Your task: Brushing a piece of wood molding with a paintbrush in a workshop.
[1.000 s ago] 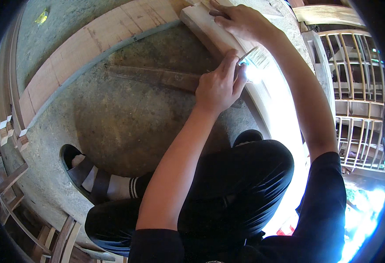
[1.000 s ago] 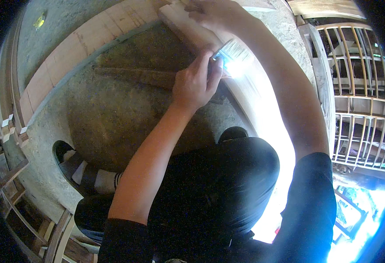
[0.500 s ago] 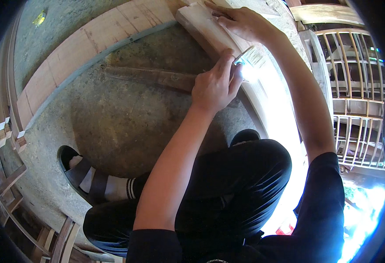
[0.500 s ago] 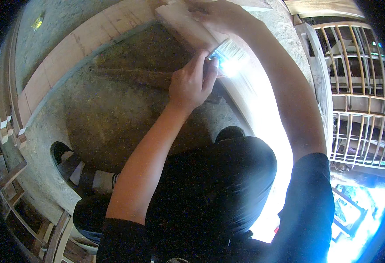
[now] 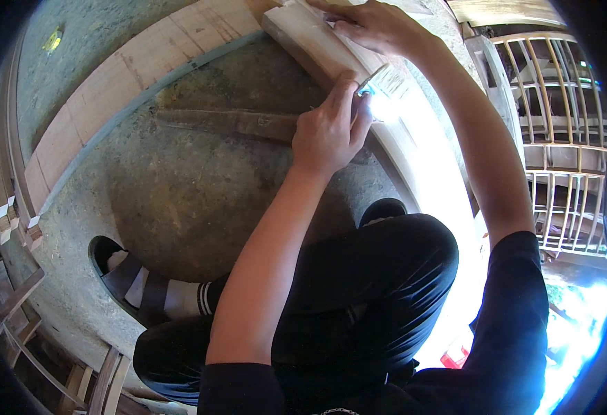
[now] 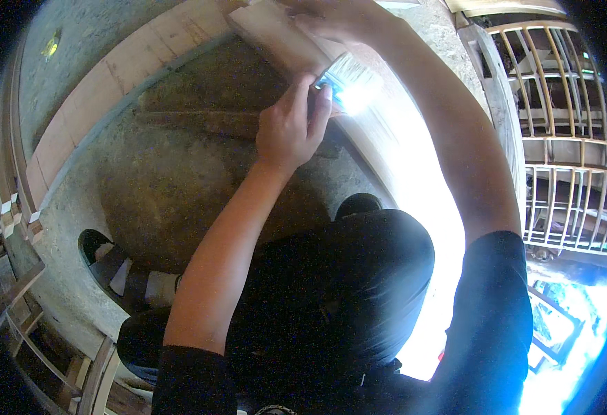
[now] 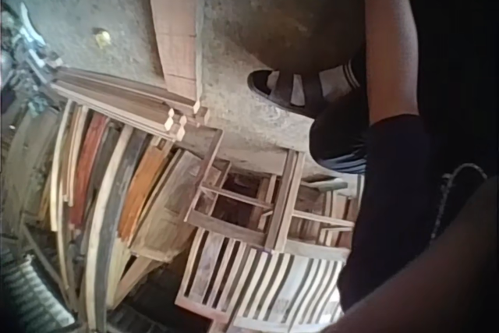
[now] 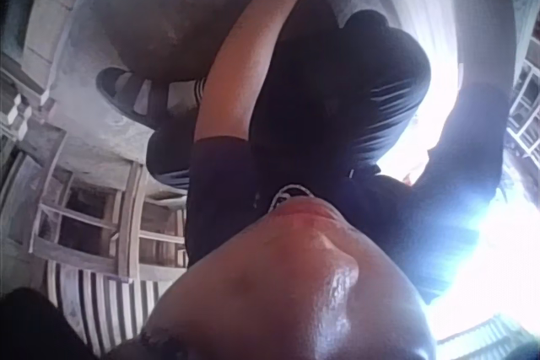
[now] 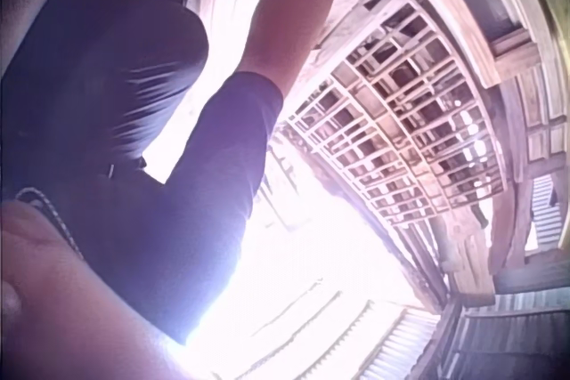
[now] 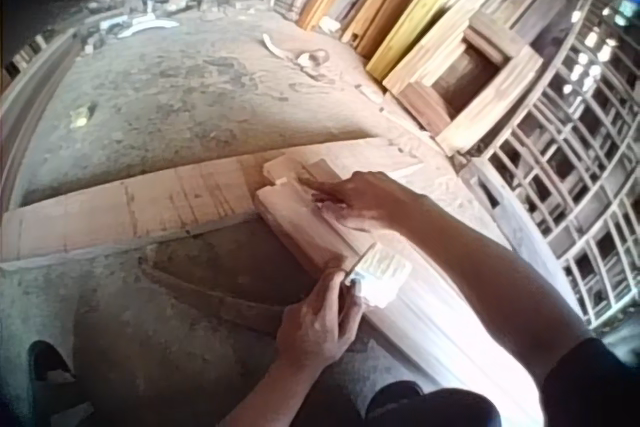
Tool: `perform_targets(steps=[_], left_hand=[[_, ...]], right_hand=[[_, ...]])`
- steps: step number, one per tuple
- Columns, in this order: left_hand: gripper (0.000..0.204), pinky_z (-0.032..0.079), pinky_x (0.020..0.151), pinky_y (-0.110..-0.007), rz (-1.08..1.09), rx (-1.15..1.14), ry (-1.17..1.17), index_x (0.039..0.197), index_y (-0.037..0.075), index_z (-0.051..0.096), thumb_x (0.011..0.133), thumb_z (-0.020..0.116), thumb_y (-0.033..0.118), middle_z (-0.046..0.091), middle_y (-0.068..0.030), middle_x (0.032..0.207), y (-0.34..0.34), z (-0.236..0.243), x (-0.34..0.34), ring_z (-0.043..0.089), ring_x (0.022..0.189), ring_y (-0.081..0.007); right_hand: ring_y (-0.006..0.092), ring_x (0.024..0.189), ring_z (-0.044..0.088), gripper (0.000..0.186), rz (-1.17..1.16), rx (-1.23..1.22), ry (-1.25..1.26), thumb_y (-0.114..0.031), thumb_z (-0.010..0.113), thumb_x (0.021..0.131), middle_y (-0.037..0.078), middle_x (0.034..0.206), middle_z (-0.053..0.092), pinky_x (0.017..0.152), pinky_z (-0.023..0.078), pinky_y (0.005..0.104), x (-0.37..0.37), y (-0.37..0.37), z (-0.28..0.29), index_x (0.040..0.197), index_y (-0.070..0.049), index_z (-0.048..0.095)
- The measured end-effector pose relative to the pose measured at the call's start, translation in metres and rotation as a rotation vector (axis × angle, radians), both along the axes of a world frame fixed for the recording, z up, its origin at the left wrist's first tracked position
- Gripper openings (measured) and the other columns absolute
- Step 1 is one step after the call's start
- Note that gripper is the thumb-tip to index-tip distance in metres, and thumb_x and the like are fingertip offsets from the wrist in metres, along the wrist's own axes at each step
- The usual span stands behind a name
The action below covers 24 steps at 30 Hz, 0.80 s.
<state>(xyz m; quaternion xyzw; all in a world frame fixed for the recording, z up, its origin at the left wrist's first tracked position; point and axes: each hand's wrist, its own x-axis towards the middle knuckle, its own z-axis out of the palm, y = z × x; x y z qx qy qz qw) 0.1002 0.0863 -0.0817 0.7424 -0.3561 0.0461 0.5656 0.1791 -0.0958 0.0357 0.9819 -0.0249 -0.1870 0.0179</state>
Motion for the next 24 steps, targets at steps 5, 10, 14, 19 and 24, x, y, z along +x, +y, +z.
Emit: perform_targets(steps=[5,10,14,19,24], left_hand=[[0.032,0.061,0.063,-0.044,0.014,0.027,-0.003,0.121,0.002,0.057,0.103,0.057,0.029,0.072,-0.0178,0.115,-0.002,0.002,-0.001,0.074,0.078,-0.0365],[0.033,0.061,0.064,-0.044,0.032,0.034,-0.029,0.124,0.003,0.056,0.104,0.057,0.029,0.072,-0.0170,0.115,-0.002,0.003,-0.001,0.074,0.080,-0.0359],[0.033,0.061,0.065,-0.045,0.026,0.021,-0.033,0.125,0.003,0.056,0.104,0.056,0.029,0.072,-0.0175,0.114,-0.006,0.000,-0.002,0.074,0.081,-0.0368],[0.032,0.061,0.065,-0.045,0.016,0.049,-0.016,0.124,0.004,0.056,0.105,0.056,0.029,0.072,-0.0179,0.115,0.003,0.003,0.000,0.074,0.082,-0.0376],[0.031,0.059,0.063,-0.045,-0.016,0.023,0.009,0.116,-0.001,0.058,0.107,0.055,0.029,0.073,-0.0234,0.091,-0.004,0.009,-0.003,0.075,0.079,-0.0396]], right_hand=[[0.0442,0.088,0.069,0.071,0.118,0.156,-0.058,-0.060,0.047,0.100,0.025,0.112,0.072,0.083,0.054,0.0539,0.003,-0.021,-0.013,0.161,-0.024,0.036],[0.0414,0.103,0.070,0.071,0.118,0.196,-0.127,-0.056,0.053,0.100,0.022,0.121,0.071,0.091,0.055,0.0493,0.014,-0.022,-0.019,0.156,-0.014,0.045],[0.0402,0.108,0.069,0.067,0.206,0.372,-0.198,-0.055,0.054,0.099,0.019,0.125,0.071,0.095,0.054,0.0483,0.002,-0.035,-0.025,0.153,-0.014,0.050],[0.0406,0.111,0.068,0.068,0.064,0.349,-0.085,-0.057,0.049,0.102,0.021,0.128,0.070,0.100,0.053,0.0477,-0.005,-0.015,-0.007,0.156,-0.016,0.046],[0.0445,0.105,0.069,0.058,0.076,0.223,-0.467,-0.053,0.040,0.106,0.028,0.118,0.071,0.098,0.052,0.0519,-0.003,-0.024,-0.029,0.135,-0.007,0.061]])
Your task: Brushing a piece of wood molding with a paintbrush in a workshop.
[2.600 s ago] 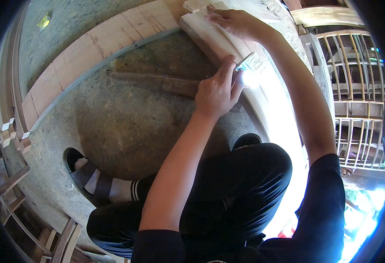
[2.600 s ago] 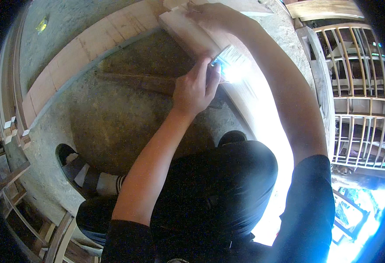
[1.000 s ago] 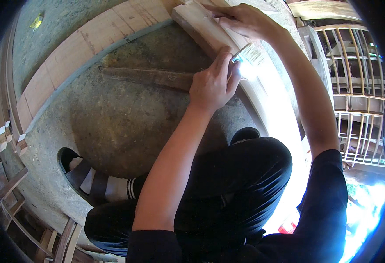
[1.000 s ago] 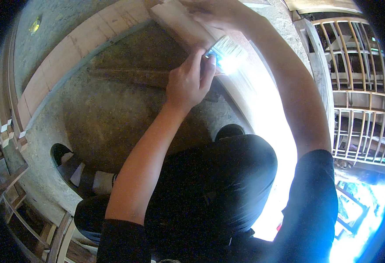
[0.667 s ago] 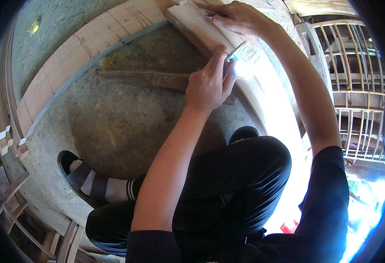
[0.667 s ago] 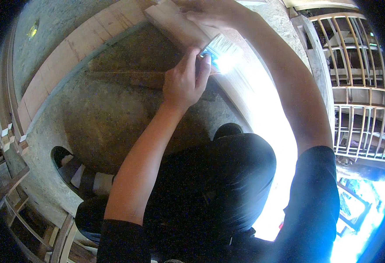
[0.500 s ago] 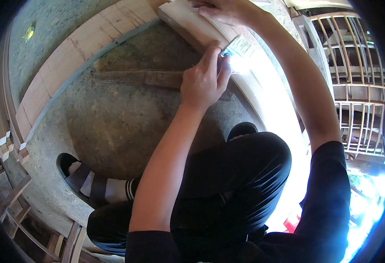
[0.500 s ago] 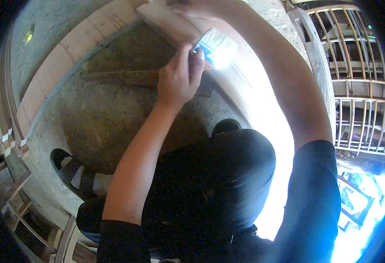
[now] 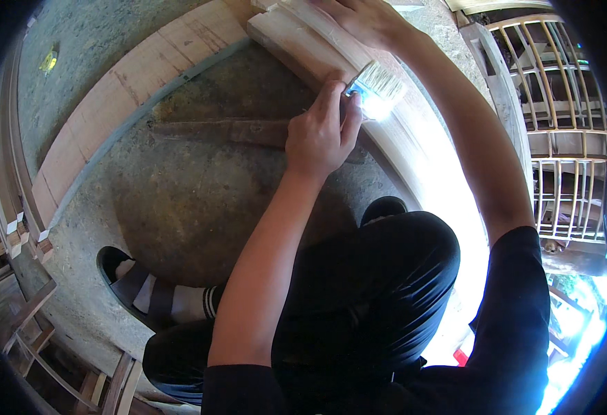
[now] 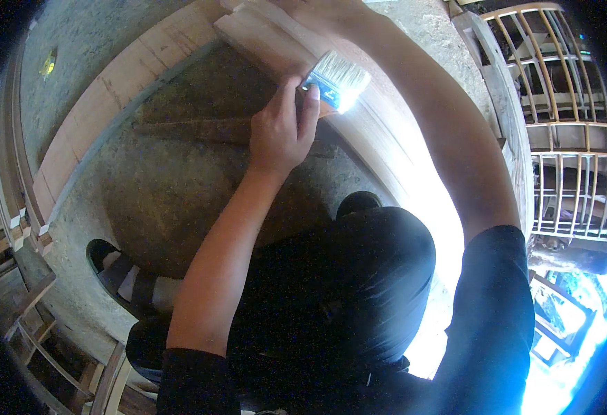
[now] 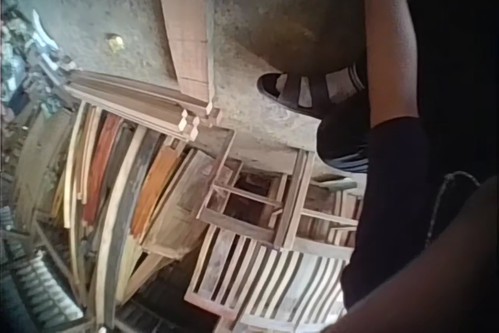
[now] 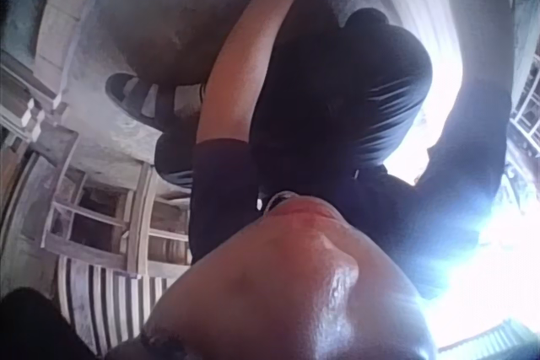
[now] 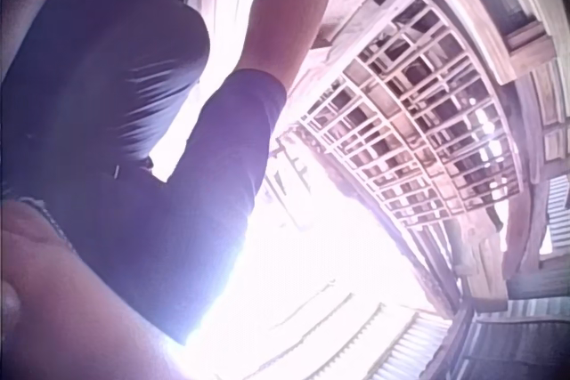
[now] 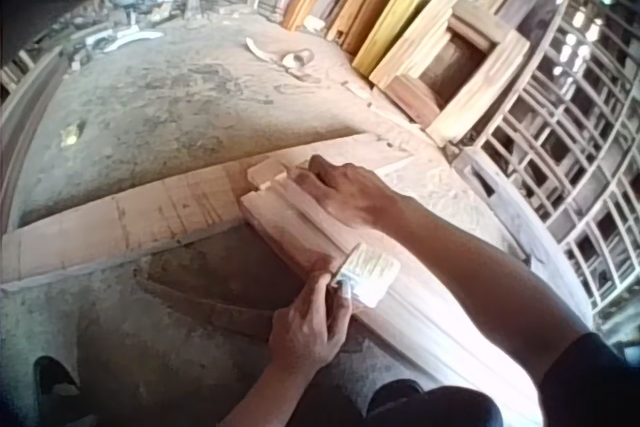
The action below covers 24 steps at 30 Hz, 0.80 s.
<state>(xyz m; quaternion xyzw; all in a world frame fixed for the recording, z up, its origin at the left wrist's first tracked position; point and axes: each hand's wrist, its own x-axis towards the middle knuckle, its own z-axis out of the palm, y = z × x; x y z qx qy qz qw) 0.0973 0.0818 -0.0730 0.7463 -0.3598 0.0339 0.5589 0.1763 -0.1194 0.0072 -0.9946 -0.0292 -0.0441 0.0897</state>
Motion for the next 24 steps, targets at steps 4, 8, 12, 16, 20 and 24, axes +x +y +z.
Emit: perform_targets(steps=[4,8,12,16,20,24], left_hand=[[0.028,0.059,0.062,-0.045,0.029,-0.045,-0.043,0.114,0.000,0.058,0.107,0.056,0.028,0.073,-0.0228,0.090,0.004,-0.005,0.003,0.075,0.077,-0.0395],[0.032,0.062,0.069,-0.044,0.005,0.037,-0.010,0.125,0.003,0.055,0.105,0.056,0.028,0.070,-0.0179,0.120,0.004,-0.005,0.002,0.074,0.088,-0.0382],[0.030,0.061,0.064,-0.044,0.044,-0.034,-0.053,0.118,-0.001,0.059,0.107,0.056,0.027,0.074,-0.0230,0.095,0.002,-0.006,0.002,0.076,0.081,-0.0384],[0.033,0.062,0.068,-0.044,0.032,-0.023,-0.045,0.123,0.002,0.055,0.105,0.055,0.029,0.071,-0.0184,0.120,0.005,-0.010,0.004,0.074,0.084,-0.0384],[0.032,0.062,0.065,-0.045,0.038,0.031,-0.028,0.122,0.003,0.055,0.105,0.055,0.030,0.071,-0.0183,0.118,0.003,-0.011,0.000,0.074,0.079,-0.0385],[0.032,0.062,0.064,-0.045,0.051,0.008,-0.043,0.120,0.003,0.056,0.104,0.055,0.031,0.071,-0.0180,0.118,0.001,-0.009,0.001,0.074,0.076,-0.0380]], right_hand=[[0.0446,0.102,0.070,0.052,-0.302,0.016,0.152,-0.046,0.038,0.108,0.027,0.108,0.073,0.091,0.053,0.0553,0.015,0.034,0.012,0.117,-0.003,0.065],[0.0420,0.101,0.071,0.049,-0.311,-0.112,0.270,-0.044,0.040,0.107,0.025,0.106,0.073,0.087,0.055,0.0543,0.028,0.041,0.009,0.119,-0.004,0.065],[0.0402,0.099,0.072,0.045,-0.322,-0.207,0.111,-0.042,0.046,0.105,0.025,0.102,0.074,0.086,0.055,0.0527,0.040,0.044,0.003,0.109,-0.005,0.071],[0.0404,0.096,0.072,0.041,-0.306,-0.217,0.122,-0.040,0.050,0.103,0.023,0.097,0.075,0.084,0.056,0.0523,0.043,0.052,0.001,0.102,-0.007,0.075],[0.0404,0.092,0.073,0.040,-0.209,-0.217,0.052,-0.040,0.051,0.103,0.022,0.093,0.075,0.081,0.056,0.0522,0.041,0.038,-0.008,0.103,-0.009,0.075],[0.0407,0.086,0.073,0.036,-0.202,-0.271,0.085,-0.039,0.051,0.103,0.021,0.090,0.075,0.077,0.056,0.0523,0.039,0.033,-0.012,0.108,-0.012,0.074]])
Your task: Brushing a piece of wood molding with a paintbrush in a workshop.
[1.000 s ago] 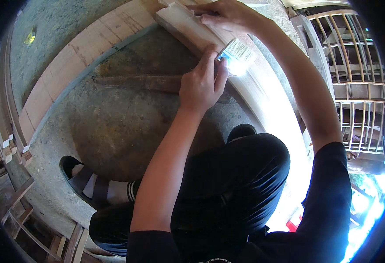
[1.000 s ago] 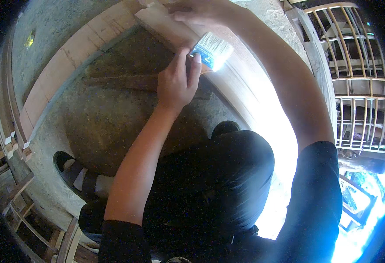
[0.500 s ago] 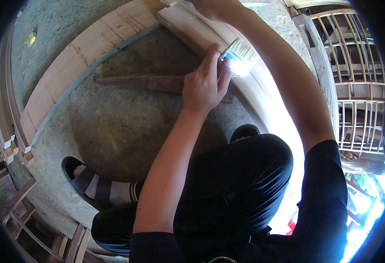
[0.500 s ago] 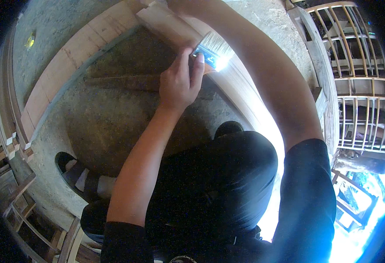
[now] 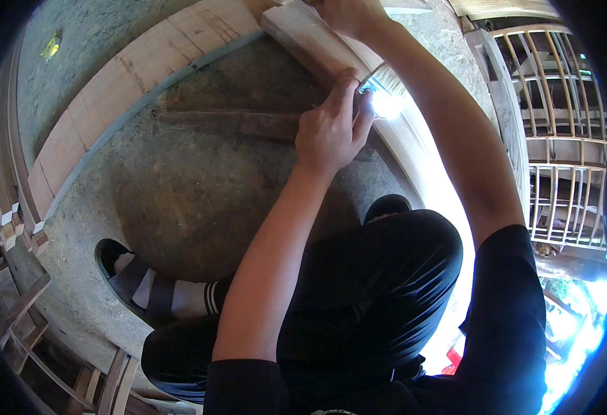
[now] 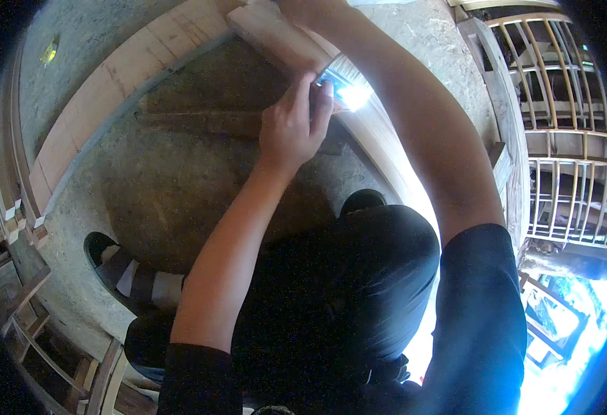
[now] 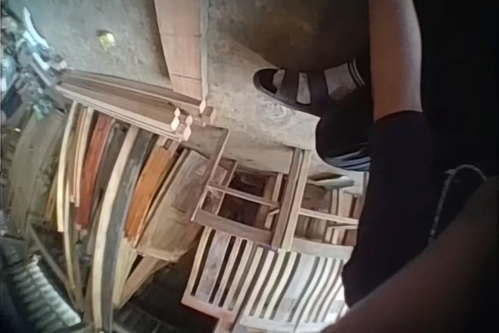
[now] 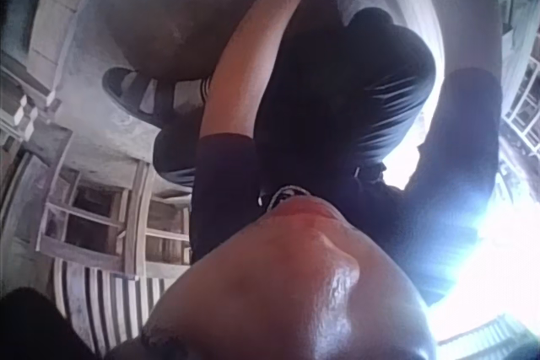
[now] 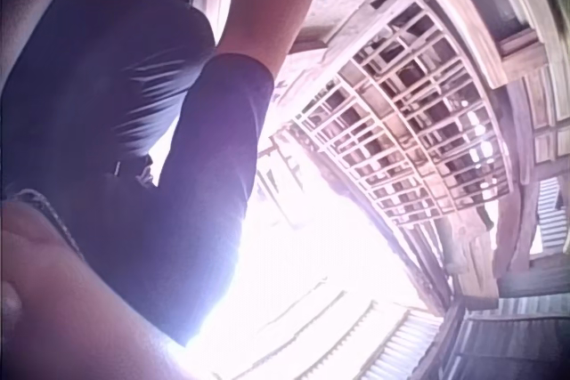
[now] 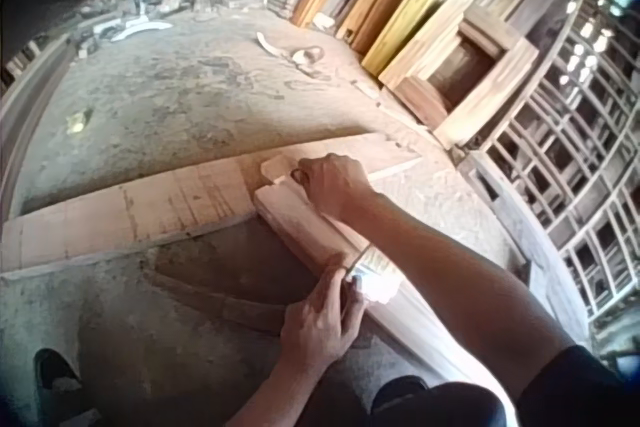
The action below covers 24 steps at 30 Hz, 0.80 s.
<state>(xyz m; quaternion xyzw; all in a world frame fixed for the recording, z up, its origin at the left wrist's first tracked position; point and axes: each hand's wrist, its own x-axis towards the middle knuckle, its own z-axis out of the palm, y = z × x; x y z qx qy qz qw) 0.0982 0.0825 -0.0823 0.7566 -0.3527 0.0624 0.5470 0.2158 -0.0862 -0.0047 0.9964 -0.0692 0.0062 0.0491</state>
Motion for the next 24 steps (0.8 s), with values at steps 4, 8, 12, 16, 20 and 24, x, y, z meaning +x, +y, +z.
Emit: perform_targets(steps=[4,8,12,16,20,24], left_hand=[[0.031,0.061,0.063,-0.045,-0.004,0.006,0.024,0.119,0.004,0.056,0.104,0.056,0.031,0.071,-0.0169,0.118,0.008,0.002,0.002,0.073,0.075,-0.0372],[0.030,0.061,0.063,-0.044,-0.059,0.027,-0.027,0.118,0.004,0.057,0.103,0.056,0.030,0.071,-0.0167,0.117,0.003,0.003,-0.001,0.074,0.076,-0.0367],[0.030,0.061,0.063,-0.045,-0.065,-0.001,0.022,0.119,0.004,0.057,0.103,0.056,0.029,0.071,-0.0167,0.116,0.000,-0.001,-0.005,0.074,0.076,-0.0367],[0.030,0.061,0.063,-0.046,-0.089,0.066,0.045,0.123,0.005,0.056,0.103,0.056,0.028,0.073,-0.0162,0.110,0.011,0.004,0.001,0.073,0.076,-0.0373],[0.031,0.061,0.061,-0.046,-0.097,0.041,0.028,0.125,0.006,0.055,0.103,0.055,0.029,0.073,-0.0161,0.104,0.010,0.001,0.000,0.072,0.071,-0.0380],[0.031,0.061,0.058,-0.046,-0.075,-0.029,0.002,0.125,0.006,0.053,0.104,0.054,0.029,0.073,-0.0163,0.103,-0.002,0.001,-0.001,0.072,0.066,-0.0378]], right_hand=[[0.0423,0.082,0.072,0.033,0.084,0.032,-0.021,-0.035,0.052,0.102,0.022,0.088,0.074,0.074,0.056,0.0533,-0.040,0.003,0.017,0.121,-0.017,0.071],[0.0435,0.079,0.072,0.032,0.076,-0.031,0.017,-0.032,0.054,0.100,0.023,0.085,0.073,0.070,0.056,0.0534,-0.023,-0.015,0.009,0.123,-0.015,0.070],[0.0412,0.079,0.073,0.023,0.176,-0.116,-0.076,-0.020,0.053,0.096,0.023,0.083,0.073,0.067,0.057,0.0526,-0.005,-0.019,-0.007,0.102,-0.006,0.071],[0.0381,0.093,0.074,0.037,0.118,-0.165,0.100,-0.031,0.047,0.105,0.020,0.098,0.075,0.082,0.060,0.0466,-0.052,-0.016,-0.007,0.135,-0.016,0.062],[0.0392,0.079,0.074,0.023,0.099,-0.272,0.015,-0.020,0.050,0.100,0.019,0.083,0.073,0.066,0.059,0.0489,-0.037,-0.004,-0.004,0.113,-0.011,0.067],[0.0385,0.076,0.073,0.021,0.172,-0.278,-0.020,-0.013,0.052,0.095,0.021,0.079,0.072,0.066,0.058,0.0499,-0.003,-0.014,0.000,0.102,-0.008,0.071]])
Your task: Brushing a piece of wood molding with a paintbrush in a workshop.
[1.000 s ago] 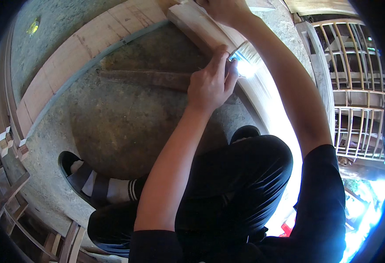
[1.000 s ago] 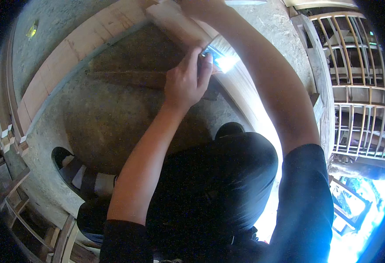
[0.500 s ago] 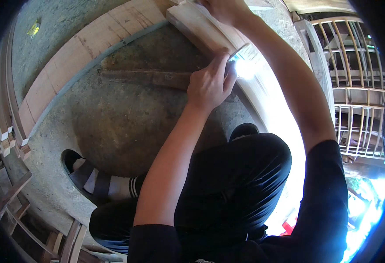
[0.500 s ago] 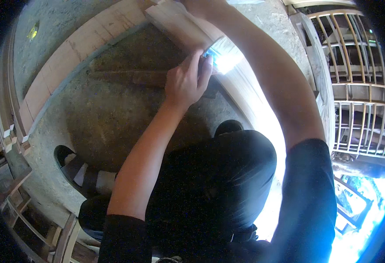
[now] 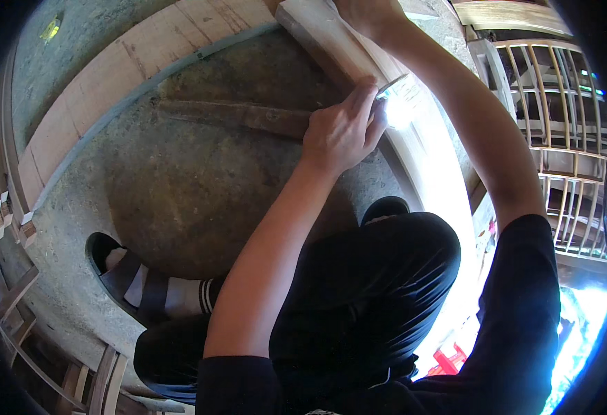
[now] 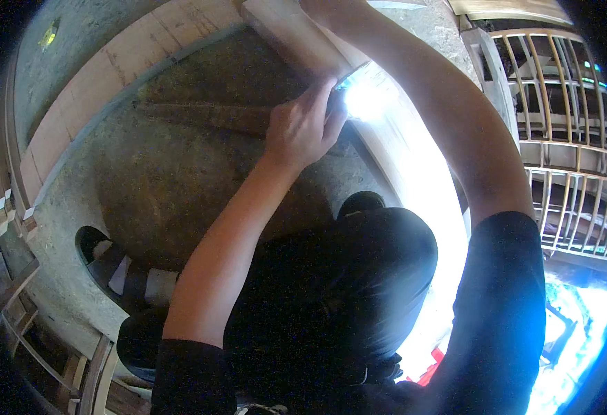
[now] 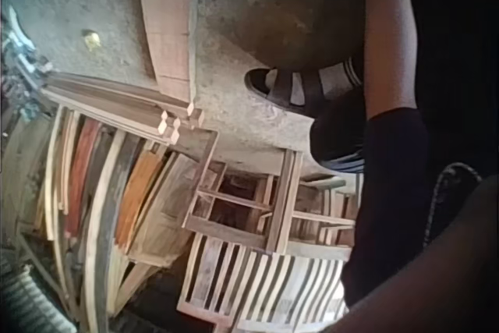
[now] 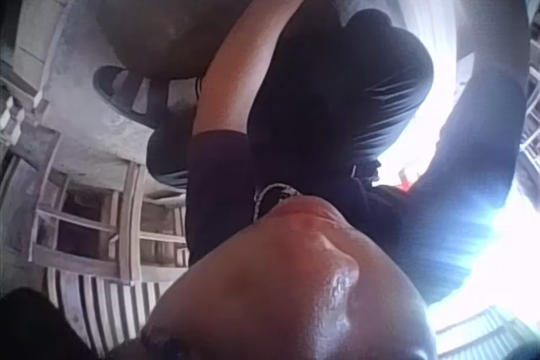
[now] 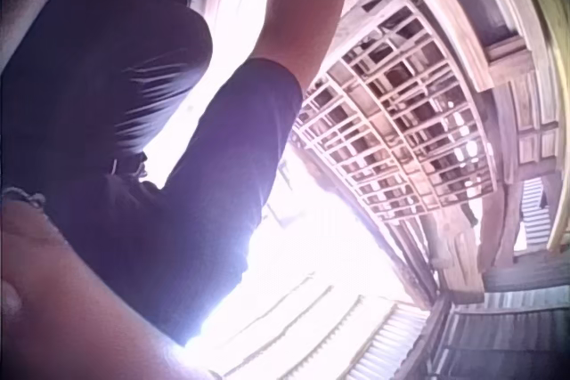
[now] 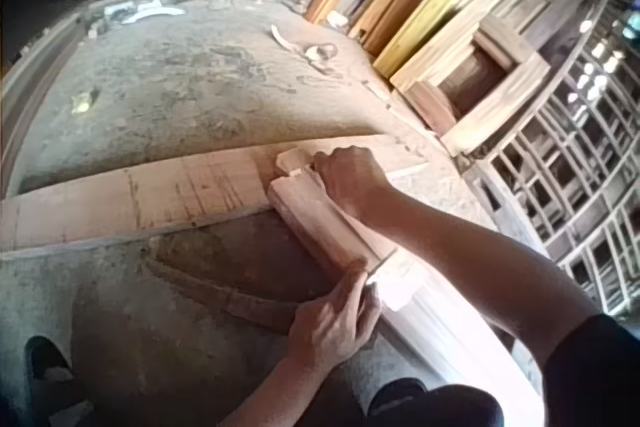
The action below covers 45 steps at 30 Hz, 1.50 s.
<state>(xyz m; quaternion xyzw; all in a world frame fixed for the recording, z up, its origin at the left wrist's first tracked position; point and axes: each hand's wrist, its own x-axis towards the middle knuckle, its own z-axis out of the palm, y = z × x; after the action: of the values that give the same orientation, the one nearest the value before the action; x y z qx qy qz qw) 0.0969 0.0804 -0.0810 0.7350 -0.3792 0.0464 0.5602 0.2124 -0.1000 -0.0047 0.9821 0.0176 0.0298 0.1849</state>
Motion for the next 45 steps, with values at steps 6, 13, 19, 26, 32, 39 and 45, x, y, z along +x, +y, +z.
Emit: perform_targets(steps=[6,13,19,26,32,39,45], left_hand=[[0.029,0.060,0.056,-0.046,-0.028,0.064,0.019,0.121,0.006,0.053,0.105,0.053,0.030,0.072,-0.0162,0.100,0.014,0.001,0.002,0.072,0.065,-0.0373],[0.025,0.060,0.055,-0.045,-0.101,0.040,0.075,0.118,0.008,0.055,0.105,0.053,0.029,0.073,-0.0144,0.090,0.002,-0.007,0.000,0.071,0.064,-0.0370],[0.020,0.056,0.055,-0.051,0.036,0.024,-0.049,0.109,0.010,0.057,0.106,0.054,0.029,0.072,-0.0193,0.081,-0.002,-0.001,0.001,0.070,0.067,-0.0411],[0.031,0.049,0.067,-0.061,-0.007,0.434,0.014,0.123,0.009,0.051,0.111,0.042,0.036,0.069,-0.0307,0.097,0.000,0.018,-0.007,0.064,0.092,-0.0549],[0.046,0.046,0.080,-0.062,-0.075,0.669,-0.261,0.128,0.003,0.049,0.112,0.037,0.045,0.068,-0.0347,0.111,0.010,0.044,0.018,0.061,0.107,-0.0553],[0.068,0.049,0.094,-0.048,-0.076,0.886,-0.229,0.124,-0.001,0.052,0.095,0.070,0.058,0.067,-0.0286,0.120,-0.051,0.129,-0.037,0.066,0.116,-0.0395],[0.080,0.050,0.102,-0.035,-0.397,0.415,0.173,0.135,-0.009,0.048,0.081,0.092,0.033,0.064,-0.0259,0.127,-0.088,0.190,-0.169,0.063,0.117,-0.0266]], right_hand=[[0.0364,0.079,0.075,0.029,-0.047,-0.169,0.120,-0.021,0.049,0.103,0.018,0.085,0.073,0.061,0.062,0.0456,-0.047,-0.003,-0.003,0.128,-0.017,0.062],[0.0396,0.079,0.074,0.022,-0.043,-0.068,0.032,-0.015,0.052,0.097,0.021,0.080,0.073,0.068,0.058,0.0504,-0.023,-0.007,-0.004,0.107,-0.007,0.070],[0.0191,0.068,0.072,0.025,0.047,-0.165,0.170,-0.014,0.067,0.097,0.006,0.090,0.075,0.056,0.058,0.0307,-0.191,-0.039,0.011,0.122,-0.011,0.066],[0.0226,0.065,0.069,0.023,-0.428,0.249,0.262,-0.019,0.058,0.103,0.006,0.086,0.073,0.056,0.056,0.0383,-0.499,-0.034,0.031,0.124,-0.018,0.065],[0.0266,0.078,0.074,0.027,-0.873,0.285,0.198,-0.015,0.057,0.097,0.006,0.087,0.071,0.064,0.058,0.0420,-0.769,-0.025,0.026,0.120,-0.020,0.069],[0.0321,0.096,0.074,0.027,-1.792,0.058,0.230,-0.038,0.054,0.105,0.013,0.108,0.074,0.073,0.059,0.0461,-1.007,-0.006,0.023,0.117,-0.018,0.069],[0.0300,0.099,0.072,0.029,-1.399,0.432,-0.721,-0.017,0.062,0.103,0.013,0.113,0.071,0.085,0.056,0.0418,-0.888,0.052,0.011,0.132,-0.017,0.067]])
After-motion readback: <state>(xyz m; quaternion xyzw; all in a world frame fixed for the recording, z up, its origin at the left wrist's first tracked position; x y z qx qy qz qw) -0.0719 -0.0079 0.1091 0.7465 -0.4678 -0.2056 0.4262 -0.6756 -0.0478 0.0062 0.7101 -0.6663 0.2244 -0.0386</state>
